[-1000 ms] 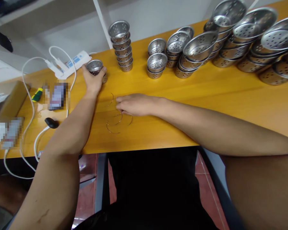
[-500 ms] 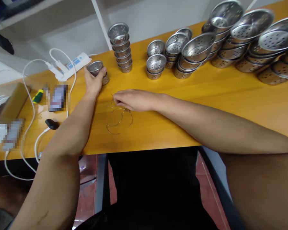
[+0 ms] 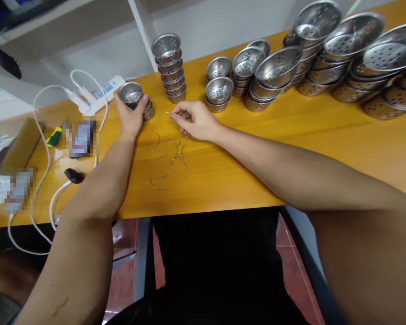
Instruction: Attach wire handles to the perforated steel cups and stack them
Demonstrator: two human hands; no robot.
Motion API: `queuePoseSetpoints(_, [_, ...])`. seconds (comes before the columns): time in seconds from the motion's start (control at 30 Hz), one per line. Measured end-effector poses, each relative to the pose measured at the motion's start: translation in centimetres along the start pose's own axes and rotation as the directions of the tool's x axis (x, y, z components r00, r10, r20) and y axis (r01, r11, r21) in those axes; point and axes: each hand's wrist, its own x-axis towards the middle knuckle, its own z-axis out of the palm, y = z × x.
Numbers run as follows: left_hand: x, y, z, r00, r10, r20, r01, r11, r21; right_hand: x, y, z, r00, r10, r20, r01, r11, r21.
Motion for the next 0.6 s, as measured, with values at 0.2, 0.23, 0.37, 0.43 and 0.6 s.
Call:
queuePoseSetpoints(0.2, [-1.3, 3.8, 0.9, 0.982, 0.173, -0.074, -0.177, 0.983, -0.041, 0.6, 1.0, -1.5, 0.99, 0.029, -0.138, -0.041, 0.995, -0.087])
queuePoseSetpoints(0.23, [-1.7, 4.3, 1.4, 0.979, 0.182, -0.091, -0.189, 0.979, -0.074, 0.7, 1.3, -1.8, 0.987, 0.042, -0.154, -0.061, 0.991, -0.121])
queuePoseSetpoints(0.37, [-3.1, 5.3, 3.3, 0.972, 0.233, -0.034, -0.235, 0.962, -0.139, 1.4, 2.7, -2.5, 0.974, 0.053, -0.22, -0.118, 0.949, -0.293])
queuePoseSetpoints(0.43, [-3.2, 5.0, 3.7, 0.969, 0.244, -0.027, -0.245, 0.957, -0.156, 1.9, 3.9, -2.6, 0.968, -0.016, -0.251, -0.065, 0.948, -0.311])
queuePoseSetpoints(0.6, [-2.7, 3.0, 4.4, 0.963, 0.27, -0.013, -0.267, 0.943, -0.2, 2.7, 6.7, -2.5, 0.946, -0.17, -0.277, 0.112, 0.971, -0.211])
